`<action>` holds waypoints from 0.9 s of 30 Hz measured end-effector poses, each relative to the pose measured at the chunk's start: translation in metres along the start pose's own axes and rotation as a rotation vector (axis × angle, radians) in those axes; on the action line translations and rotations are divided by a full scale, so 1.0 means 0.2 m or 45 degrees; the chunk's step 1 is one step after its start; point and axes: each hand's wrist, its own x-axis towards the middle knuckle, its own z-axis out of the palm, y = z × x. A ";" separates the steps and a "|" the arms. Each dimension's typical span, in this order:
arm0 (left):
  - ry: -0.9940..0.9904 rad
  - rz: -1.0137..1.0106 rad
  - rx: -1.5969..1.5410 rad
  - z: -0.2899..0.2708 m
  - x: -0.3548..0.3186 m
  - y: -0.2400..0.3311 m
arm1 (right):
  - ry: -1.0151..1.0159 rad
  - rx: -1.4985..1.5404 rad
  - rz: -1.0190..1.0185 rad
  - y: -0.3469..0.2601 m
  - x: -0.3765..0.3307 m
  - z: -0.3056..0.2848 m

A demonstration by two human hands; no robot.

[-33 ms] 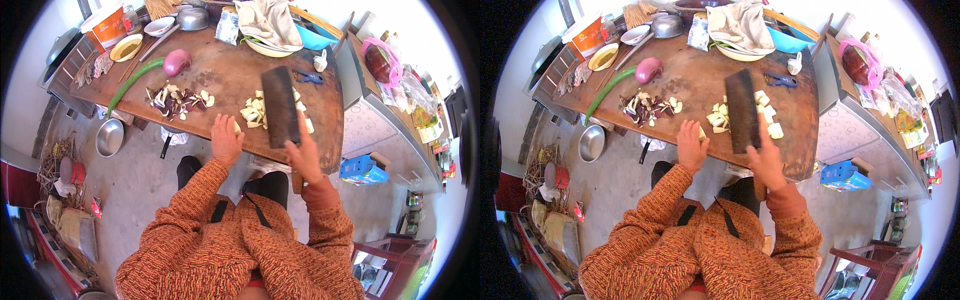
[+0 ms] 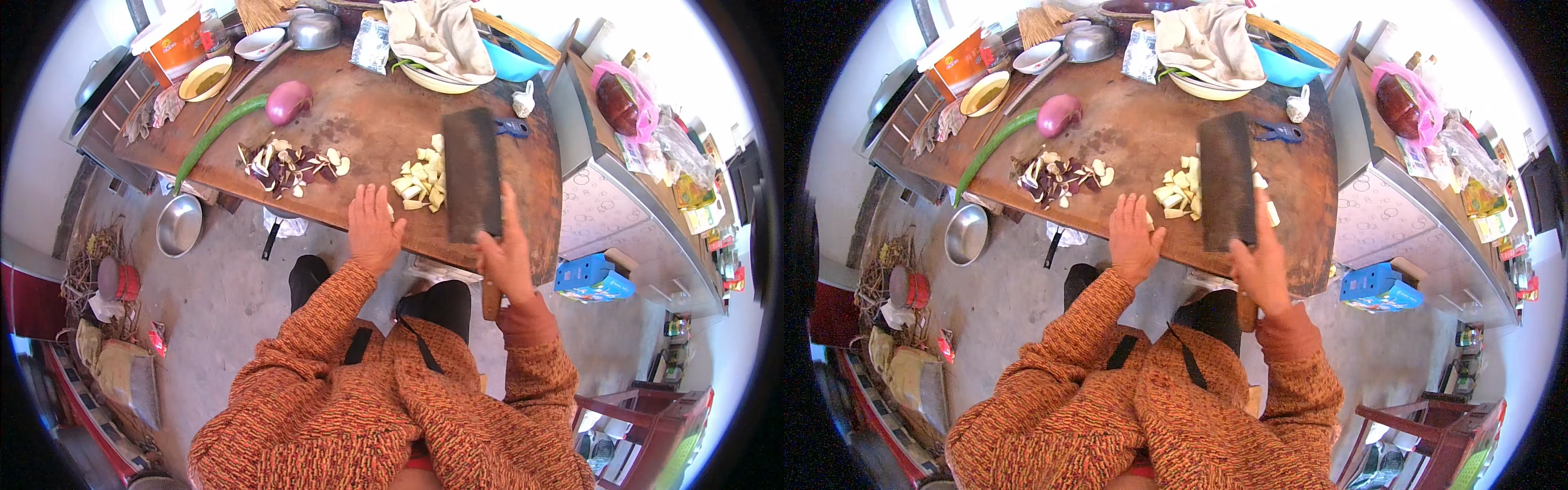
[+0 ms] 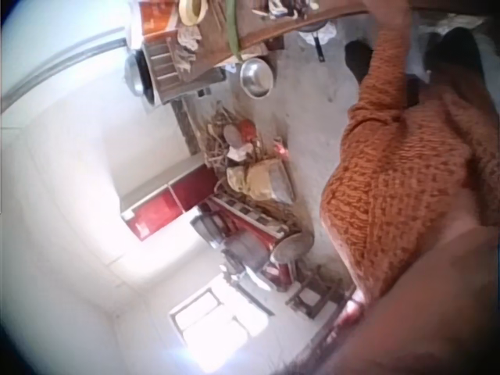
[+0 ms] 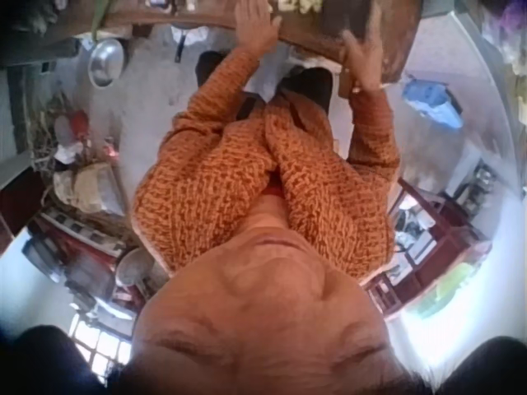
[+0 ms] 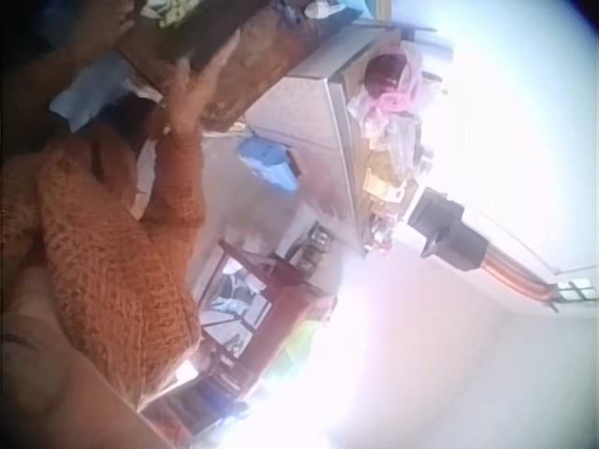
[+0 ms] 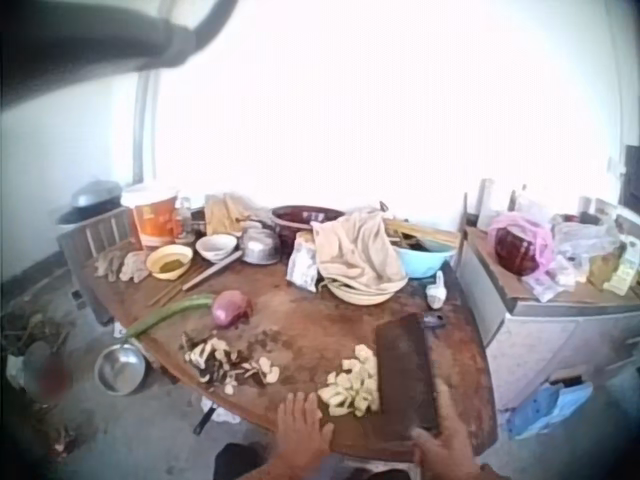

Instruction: The person uses a cleaver to slice a peeled white vegetable into cubes on a wooden cutting board. After chopping, they transfer the diced pieces into a bowl and place the bowl on the table.

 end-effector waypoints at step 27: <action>0.188 -0.225 -0.652 0.20 0.28 0.09 | 0.497 0.700 0.419 0.46 -0.23 -0.49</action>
